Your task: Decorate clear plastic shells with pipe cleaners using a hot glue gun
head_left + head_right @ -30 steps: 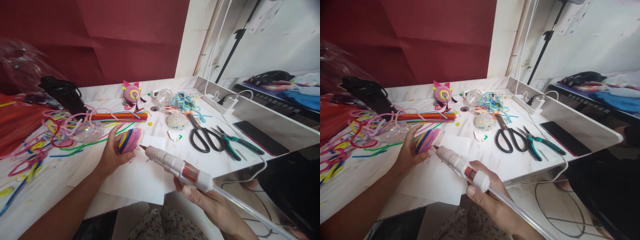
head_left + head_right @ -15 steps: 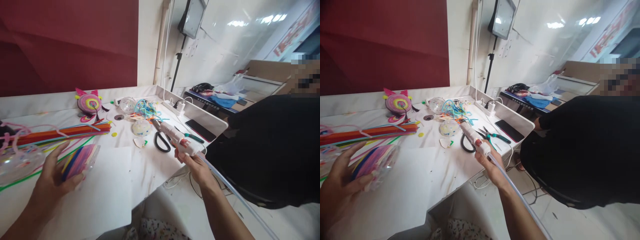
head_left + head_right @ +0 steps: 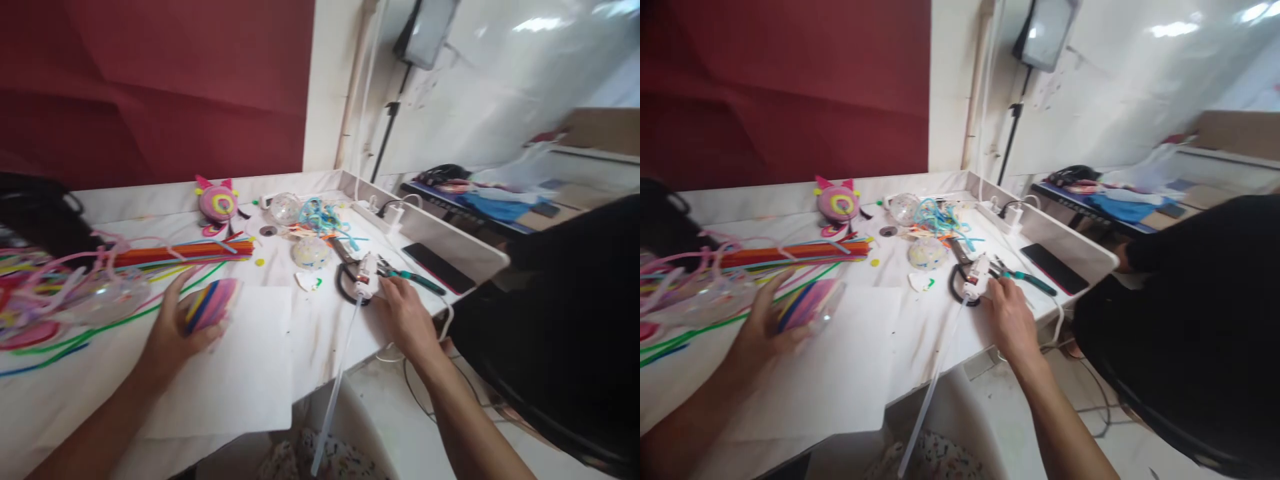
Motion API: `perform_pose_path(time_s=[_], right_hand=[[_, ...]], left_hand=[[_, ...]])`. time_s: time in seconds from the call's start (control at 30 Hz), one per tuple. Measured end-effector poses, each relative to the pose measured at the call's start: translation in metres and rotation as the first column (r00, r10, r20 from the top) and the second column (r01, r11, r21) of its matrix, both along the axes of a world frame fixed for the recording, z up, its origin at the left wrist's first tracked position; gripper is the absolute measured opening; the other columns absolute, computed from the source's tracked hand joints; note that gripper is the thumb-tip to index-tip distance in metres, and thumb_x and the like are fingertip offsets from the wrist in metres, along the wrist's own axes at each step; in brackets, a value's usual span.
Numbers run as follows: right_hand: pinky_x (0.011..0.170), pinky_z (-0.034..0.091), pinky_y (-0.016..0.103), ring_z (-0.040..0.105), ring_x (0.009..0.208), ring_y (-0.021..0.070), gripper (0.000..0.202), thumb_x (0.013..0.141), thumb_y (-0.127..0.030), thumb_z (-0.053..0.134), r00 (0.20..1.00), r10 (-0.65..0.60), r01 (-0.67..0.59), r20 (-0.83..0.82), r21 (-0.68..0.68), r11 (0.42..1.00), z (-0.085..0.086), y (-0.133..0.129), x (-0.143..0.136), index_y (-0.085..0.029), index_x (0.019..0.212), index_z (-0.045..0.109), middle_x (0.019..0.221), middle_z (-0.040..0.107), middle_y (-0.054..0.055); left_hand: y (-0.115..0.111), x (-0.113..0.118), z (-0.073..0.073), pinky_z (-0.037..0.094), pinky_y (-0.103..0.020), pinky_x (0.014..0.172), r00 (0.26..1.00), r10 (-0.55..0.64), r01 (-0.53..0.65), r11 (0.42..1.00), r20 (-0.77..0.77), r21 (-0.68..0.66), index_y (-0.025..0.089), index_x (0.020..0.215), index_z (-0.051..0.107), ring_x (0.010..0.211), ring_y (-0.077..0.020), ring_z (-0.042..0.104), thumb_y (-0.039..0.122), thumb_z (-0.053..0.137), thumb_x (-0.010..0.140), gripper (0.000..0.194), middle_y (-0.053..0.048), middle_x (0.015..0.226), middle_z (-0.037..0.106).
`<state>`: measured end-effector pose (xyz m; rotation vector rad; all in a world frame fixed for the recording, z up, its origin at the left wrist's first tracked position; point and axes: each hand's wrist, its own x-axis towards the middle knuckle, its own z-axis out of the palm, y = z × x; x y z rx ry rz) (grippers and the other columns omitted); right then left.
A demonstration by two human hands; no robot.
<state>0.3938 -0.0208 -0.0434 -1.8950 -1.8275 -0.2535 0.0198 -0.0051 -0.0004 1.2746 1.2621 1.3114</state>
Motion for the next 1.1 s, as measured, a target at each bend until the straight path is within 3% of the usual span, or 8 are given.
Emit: perform_pose_path(time_s=[0.27, 0.37, 0.47, 0.53, 0.63, 0.73, 0.87, 1.1], right_hand=[[0.079, 0.054, 0.049, 0.061, 0.103, 0.0355, 0.036, 0.099, -0.029, 0.042, 0.967, 0.041, -0.043, 0.25, 0.0, 0.999, -0.012, 0.007, 0.002, -0.013, 0.128, 0.057, 0.127, 0.061, 0.02], [0.073, 0.054, 0.051, 0.062, 0.099, 0.0384, 0.035, 0.099, -0.031, 0.044, 0.952, -0.017, 0.019, 0.306, -0.006, 1.0, -0.004, -0.002, 0.0, -0.015, 0.126, 0.06, 0.128, 0.063, 0.019], [0.083, 0.052, 0.053, 0.062, 0.104, 0.0379, 0.033, 0.099, -0.033, 0.046, 0.985, 0.036, -0.06, 0.167, 0.144, 0.988, 0.015, -0.011, -0.019, -0.014, 0.119, 0.063, 0.119, 0.066, 0.02], [0.09, 0.052, 0.049, 0.063, 0.105, 0.0325, 0.03, 0.097, -0.035, 0.052, 0.969, 0.241, -0.22, -0.052, 0.257, 0.941, 0.033, -0.017, -0.045, -0.016, 0.117, 0.064, 0.114, 0.067, 0.017], [0.094, 0.052, 0.044, 0.063, 0.109, 0.0268, 0.03, 0.093, -0.034, 0.06, 0.771, 0.542, -0.492, -0.334, 0.228, 0.84, 0.059, -0.022, -0.095, -0.022, 0.12, 0.061, 0.116, 0.067, 0.012], [0.098, 0.05, 0.048, 0.058, 0.116, 0.0277, 0.041, 0.09, -0.032, 0.064, 0.62, 0.682, -0.662, -0.388, 0.209, 0.72, 0.071, -0.016, -0.14, -0.022, 0.128, 0.054, 0.122, 0.065, 0.012], [0.102, 0.047, 0.051, 0.055, 0.123, 0.0291, 0.056, 0.085, -0.028, 0.065, 0.554, 0.746, -0.737, -0.369, 0.2, 0.646, 0.067, 0.006, -0.172, -0.02, 0.136, 0.045, 0.131, 0.06, 0.014], [0.101, 0.049, 0.047, 0.058, 0.122, 0.0278, 0.057, 0.082, -0.023, 0.064, 0.515, 0.773, -0.798, -0.37, 0.122, 0.59, 0.061, 0.03, -0.18, -0.019, 0.135, 0.045, 0.131, 0.061, 0.015]], left_hand=[[-0.002, 0.004, -0.001, 0.046, -0.019, 0.042, 0.999, -0.023, 0.023, 1.0, 0.043, -0.003, 0.033, 0.149, 0.03, 0.063, -0.0136, 0.063, 0.033, 0.084, 0.057, 0.106, -0.003, 0.104, 0.067], [-0.004, 0.007, 0.003, 0.043, -0.018, 0.04, 0.999, -0.01, 0.011, 1.0, 0.036, -0.019, 0.033, 0.15, 0.029, 0.061, -0.0129, 0.062, 0.032, 0.083, 0.059, 0.105, -0.003, 0.104, 0.065], [-0.004, 0.006, 0.001, 0.045, -0.019, 0.042, 1.0, -0.028, 0.028, 0.999, -0.001, -0.024, 0.034, 0.151, 0.026, 0.062, -0.0129, 0.061, 0.03, 0.081, 0.061, 0.106, -0.004, 0.105, 0.065], [-0.003, 0.004, -0.003, 0.049, -0.022, 0.049, 0.998, -0.047, 0.047, 0.999, -0.035, 0.008, 0.035, 0.152, 0.024, 0.067, -0.014, 0.063, 0.03, 0.081, 0.062, 0.107, -0.004, 0.106, 0.065], [-0.001, 0.001, -0.008, 0.054, -0.026, 0.061, 0.993, -0.019, 0.027, 0.997, -0.112, 0.07, 0.036, 0.152, 0.026, 0.079, -0.0167, 0.065, 0.03, 0.081, 0.062, 0.105, -0.004, 0.112, 0.064], [-0.001, 0.0, -0.008, 0.056, -0.033, 0.074, 0.982, 0.011, 0.01, 0.994, -0.187, 0.112, 0.036, 0.152, 0.028, 0.09, -0.0206, 0.066, 0.028, 0.084, 0.06, 0.108, -0.005, 0.114, 0.063], [-0.002, 0.0, -0.001, 0.054, -0.042, 0.083, 0.969, 0.012, 0.018, 0.993, -0.245, 0.12, 0.036, 0.152, 0.025, 0.091, -0.0231, 0.066, 0.027, 0.082, 0.057, 0.111, -0.005, 0.114, 0.063], [-0.002, 0.0, 0.001, 0.052, -0.045, 0.087, 0.94, 0.007, 0.035, 0.993, -0.342, 0.116, 0.032, 0.153, 0.022, 0.102, -0.0293, 0.066, 0.029, 0.081, 0.056, 0.114, -0.009, 0.123, 0.061]])
